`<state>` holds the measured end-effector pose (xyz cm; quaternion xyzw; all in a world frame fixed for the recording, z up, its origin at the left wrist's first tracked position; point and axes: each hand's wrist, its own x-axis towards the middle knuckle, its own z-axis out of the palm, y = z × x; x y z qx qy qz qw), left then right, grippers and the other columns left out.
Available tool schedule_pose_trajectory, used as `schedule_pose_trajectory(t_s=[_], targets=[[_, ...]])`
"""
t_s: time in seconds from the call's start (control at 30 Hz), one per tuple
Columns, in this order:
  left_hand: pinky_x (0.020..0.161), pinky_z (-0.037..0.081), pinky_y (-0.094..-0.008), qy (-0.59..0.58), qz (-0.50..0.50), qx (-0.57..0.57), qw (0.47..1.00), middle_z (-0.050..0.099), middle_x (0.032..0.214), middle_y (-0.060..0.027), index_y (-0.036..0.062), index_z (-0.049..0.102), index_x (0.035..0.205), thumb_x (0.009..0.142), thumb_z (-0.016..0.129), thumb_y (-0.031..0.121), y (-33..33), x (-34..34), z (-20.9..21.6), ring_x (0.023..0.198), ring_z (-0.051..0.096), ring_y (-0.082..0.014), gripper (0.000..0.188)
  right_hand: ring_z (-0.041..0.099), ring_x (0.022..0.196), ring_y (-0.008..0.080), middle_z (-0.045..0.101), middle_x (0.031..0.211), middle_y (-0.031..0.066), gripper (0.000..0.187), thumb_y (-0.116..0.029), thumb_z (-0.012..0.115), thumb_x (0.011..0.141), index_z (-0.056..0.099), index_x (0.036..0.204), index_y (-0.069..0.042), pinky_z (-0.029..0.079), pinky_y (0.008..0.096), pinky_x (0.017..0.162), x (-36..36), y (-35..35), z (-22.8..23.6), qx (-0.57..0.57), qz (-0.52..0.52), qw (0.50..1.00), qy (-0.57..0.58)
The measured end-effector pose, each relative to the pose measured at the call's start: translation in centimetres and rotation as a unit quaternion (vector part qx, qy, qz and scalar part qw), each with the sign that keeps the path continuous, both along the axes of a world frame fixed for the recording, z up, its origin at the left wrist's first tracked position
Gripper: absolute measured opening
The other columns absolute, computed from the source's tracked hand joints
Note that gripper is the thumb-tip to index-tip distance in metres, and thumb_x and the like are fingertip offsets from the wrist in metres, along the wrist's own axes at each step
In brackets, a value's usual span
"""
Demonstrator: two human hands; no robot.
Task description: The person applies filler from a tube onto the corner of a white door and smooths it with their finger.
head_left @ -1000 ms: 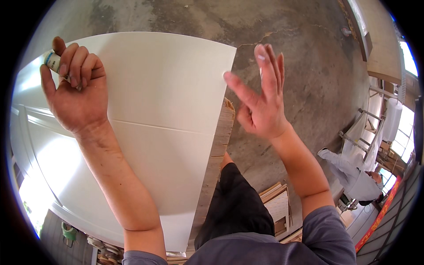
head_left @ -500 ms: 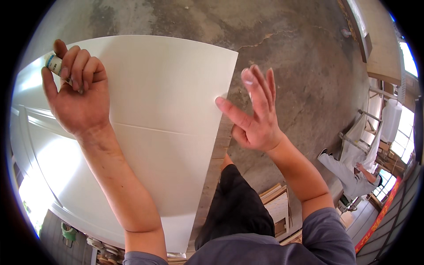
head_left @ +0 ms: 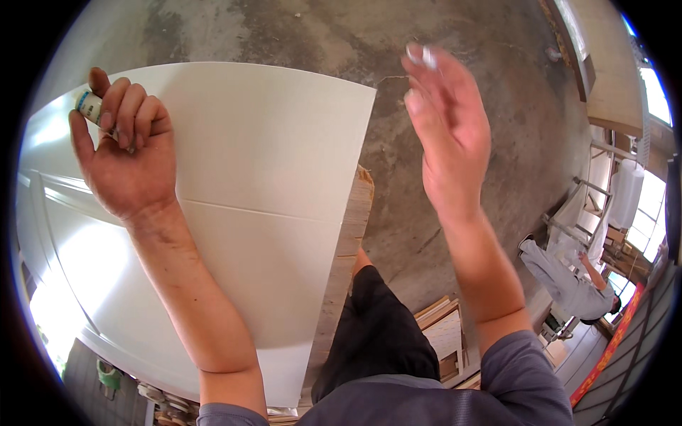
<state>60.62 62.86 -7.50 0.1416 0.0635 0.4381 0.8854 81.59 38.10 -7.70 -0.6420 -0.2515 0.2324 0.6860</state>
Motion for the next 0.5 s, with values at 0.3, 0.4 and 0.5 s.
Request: schedule_pose_trajectory(t_s=[0.3,0.4,0.5], targets=[[0.057,0.029,-0.0282,0.001,0.017,-0.01,1.0,0.044,0.079,-0.0013,-0.0069,0.058,0.134,0.107,0.054,0.028,-0.8,0.6,0.5,0.06,0.035,-0.0116,0.044,0.074,0.091,0.016,0.079,0.103,0.0169,0.011,0.006,0.078,0.091,0.068,0.091,0.004,0.059,0.0298,0.082,-6.3,-7.8,2.4,-0.134,0.016,0.976,0.169],[0.057,0.029,-0.0288,0.02,0.029,0.008,0.999,0.045,0.079,-0.0011,-0.0064,0.058,0.137,0.109,0.053,0.032,-0.5,-0.2,0.8,0.06,0.034,-0.0121,0.047,0.075,0.092,0.0182,0.079,0.103,0.0183,0.011,0.005,0.079,0.09,0.068,0.09,0.003,0.06,0.0315,0.083,-7.8,-9.5,4.8,-0.183,0.075,0.968,0.155],[0.058,0.029,-0.0291,0.039,0.045,0.039,0.997,0.046,0.08,-0.0009,-0.0057,0.059,0.138,0.109,0.053,0.035,-0.3,0.0,1.1,0.06,0.034,-0.0124,0.05,0.076,0.096,0.0231,0.078,0.105,0.0223,0.01,0.004,0.08,0.089,0.07,0.09,0.003,0.061,0.0348,0.088,-6.8,-11.6,6.7,-0.164,0.158,0.964,0.136]])
